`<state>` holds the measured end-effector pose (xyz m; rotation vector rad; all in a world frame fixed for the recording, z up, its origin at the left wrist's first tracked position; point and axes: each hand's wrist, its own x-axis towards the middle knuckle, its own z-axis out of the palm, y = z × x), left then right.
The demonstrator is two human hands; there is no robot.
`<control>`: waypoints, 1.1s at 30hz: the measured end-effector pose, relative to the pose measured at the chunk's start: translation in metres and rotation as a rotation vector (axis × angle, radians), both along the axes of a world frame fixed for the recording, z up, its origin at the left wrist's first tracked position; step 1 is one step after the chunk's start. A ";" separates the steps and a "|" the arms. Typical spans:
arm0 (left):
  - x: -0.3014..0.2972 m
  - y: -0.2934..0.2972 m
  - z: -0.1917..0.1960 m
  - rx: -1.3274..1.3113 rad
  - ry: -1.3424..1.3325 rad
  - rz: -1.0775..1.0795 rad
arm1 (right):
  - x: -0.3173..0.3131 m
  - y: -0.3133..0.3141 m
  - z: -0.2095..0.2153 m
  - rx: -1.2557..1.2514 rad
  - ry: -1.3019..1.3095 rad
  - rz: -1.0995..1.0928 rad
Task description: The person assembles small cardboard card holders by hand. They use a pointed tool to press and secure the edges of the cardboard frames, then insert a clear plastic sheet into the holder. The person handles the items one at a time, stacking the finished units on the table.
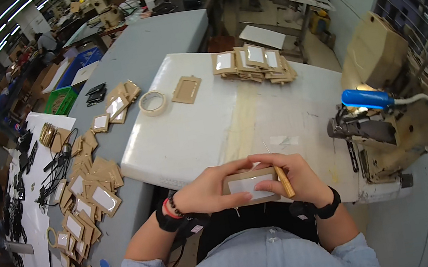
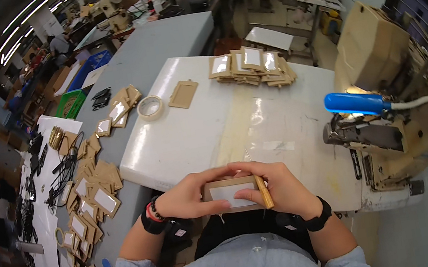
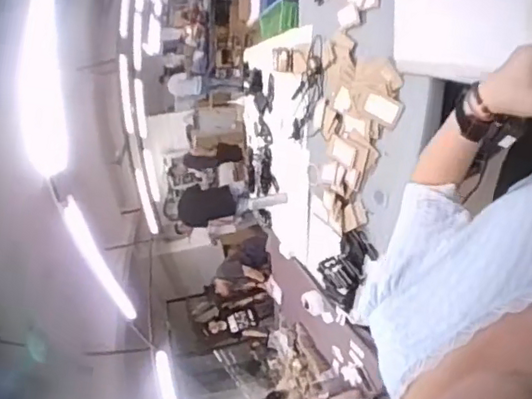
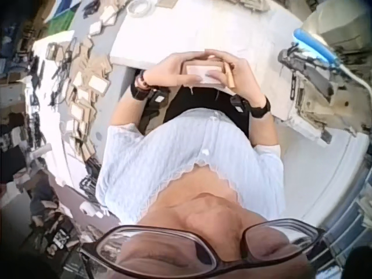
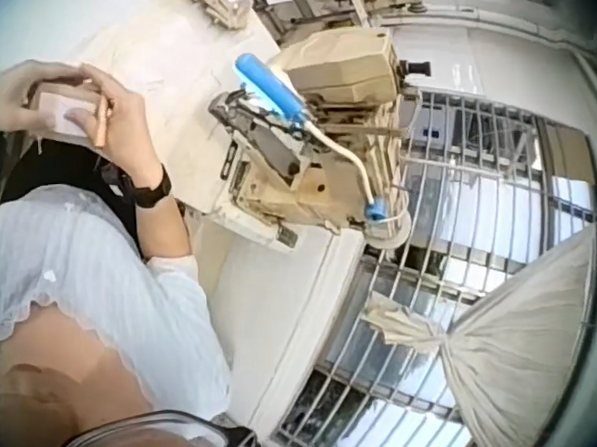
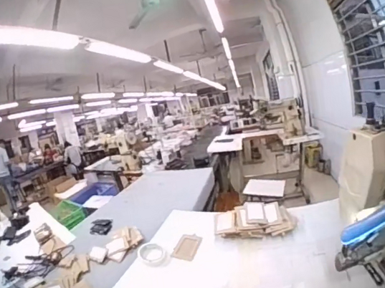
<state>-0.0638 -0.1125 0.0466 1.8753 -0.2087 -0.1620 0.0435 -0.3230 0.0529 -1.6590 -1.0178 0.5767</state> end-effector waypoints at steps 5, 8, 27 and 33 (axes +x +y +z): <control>0.034 -0.037 -0.032 -0.304 0.393 -0.069 | 0.011 -0.027 -0.010 0.098 -0.379 -0.393; 0.030 -0.062 -0.053 -0.708 0.442 0.097 | 0.012 -0.047 -0.027 0.294 -0.428 -0.572; 0.004 -0.106 -0.065 -0.658 0.175 0.257 | -0.025 -0.056 -0.054 0.439 0.687 -0.442; -0.002 -0.107 -0.057 -0.604 0.136 0.267 | -0.030 -0.064 -0.046 0.402 0.691 -0.404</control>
